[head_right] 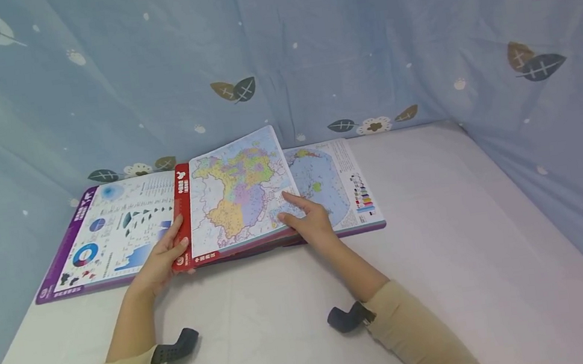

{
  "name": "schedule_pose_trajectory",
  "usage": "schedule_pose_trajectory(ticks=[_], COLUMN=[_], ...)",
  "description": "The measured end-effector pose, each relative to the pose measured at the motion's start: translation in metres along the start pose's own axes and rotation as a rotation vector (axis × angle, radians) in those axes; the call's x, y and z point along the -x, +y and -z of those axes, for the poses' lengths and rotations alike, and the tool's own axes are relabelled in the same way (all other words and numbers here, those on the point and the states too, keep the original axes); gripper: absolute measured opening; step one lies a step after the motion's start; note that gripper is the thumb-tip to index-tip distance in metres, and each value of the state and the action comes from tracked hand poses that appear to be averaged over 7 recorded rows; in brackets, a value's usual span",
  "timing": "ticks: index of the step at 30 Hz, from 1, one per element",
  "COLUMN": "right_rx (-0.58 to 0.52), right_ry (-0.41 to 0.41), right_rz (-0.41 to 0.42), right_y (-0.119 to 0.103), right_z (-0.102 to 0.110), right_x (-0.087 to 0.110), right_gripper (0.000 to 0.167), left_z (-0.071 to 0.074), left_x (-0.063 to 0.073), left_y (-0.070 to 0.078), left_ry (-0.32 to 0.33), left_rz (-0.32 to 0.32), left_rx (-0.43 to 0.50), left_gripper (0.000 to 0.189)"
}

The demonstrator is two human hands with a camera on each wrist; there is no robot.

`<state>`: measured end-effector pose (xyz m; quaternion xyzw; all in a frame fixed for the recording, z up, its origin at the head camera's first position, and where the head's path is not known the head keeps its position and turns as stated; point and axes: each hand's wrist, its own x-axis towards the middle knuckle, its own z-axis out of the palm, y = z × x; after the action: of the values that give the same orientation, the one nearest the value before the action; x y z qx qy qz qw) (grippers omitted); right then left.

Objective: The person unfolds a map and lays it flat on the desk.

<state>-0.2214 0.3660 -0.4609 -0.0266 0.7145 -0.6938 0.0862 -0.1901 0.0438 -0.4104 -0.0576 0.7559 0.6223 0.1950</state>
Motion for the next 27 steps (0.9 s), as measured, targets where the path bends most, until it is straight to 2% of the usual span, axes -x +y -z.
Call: schedule_pose_trajectory(ticks=[3, 7, 10, 13, 16, 20, 23, 27], right_rx=[-0.015, -0.022, -0.011, -0.069, -0.078, -0.118, -0.201, -0.272], right_ry=[-0.005, 0.028, 0.053, 0.054, 0.067, 0.092, 0.109, 0.128], right_rz=[-0.003, -0.035, -0.023, 0.004, 0.017, 0.02, 0.027, 0.047], right_y=[-0.007, -0.02, -0.029, -0.039, -0.047, -0.055, -0.059, -0.065], right_z=[0.002, 0.01, 0.018, 0.026, 0.035, 0.047, 0.057, 0.068], right_x=[0.001, 0.004, 0.005, 0.007, 0.008, 0.01, 0.012, 0.014], right_gripper=[0.052, 0.052, 0.052, 0.052, 0.053, 0.054, 0.053, 0.053], left_z=[0.001, 0.0, 0.0, 0.002, 0.004, 0.005, 0.005, 0.009], left_x=[0.001, -0.001, -0.001, 0.0, 0.0, -0.001, -0.001, 0.0], left_y=[0.0, 0.0, -0.001, -0.002, -0.001, 0.0, 0.001, 0.003], left_ry=[0.006, 0.014, 0.013, 0.011, 0.041, 0.092, 0.116, 0.142], left_rz=[0.0, -0.003, -0.001, 0.004, 0.017, 0.009, -0.007, -0.009], left_rx=[0.014, 0.047, 0.057, 0.059, 0.052, 0.022, -0.001, -0.025], left_gripper=[0.066, 0.066, 0.066, 0.067, 0.07, 0.083, 0.094, 0.097])
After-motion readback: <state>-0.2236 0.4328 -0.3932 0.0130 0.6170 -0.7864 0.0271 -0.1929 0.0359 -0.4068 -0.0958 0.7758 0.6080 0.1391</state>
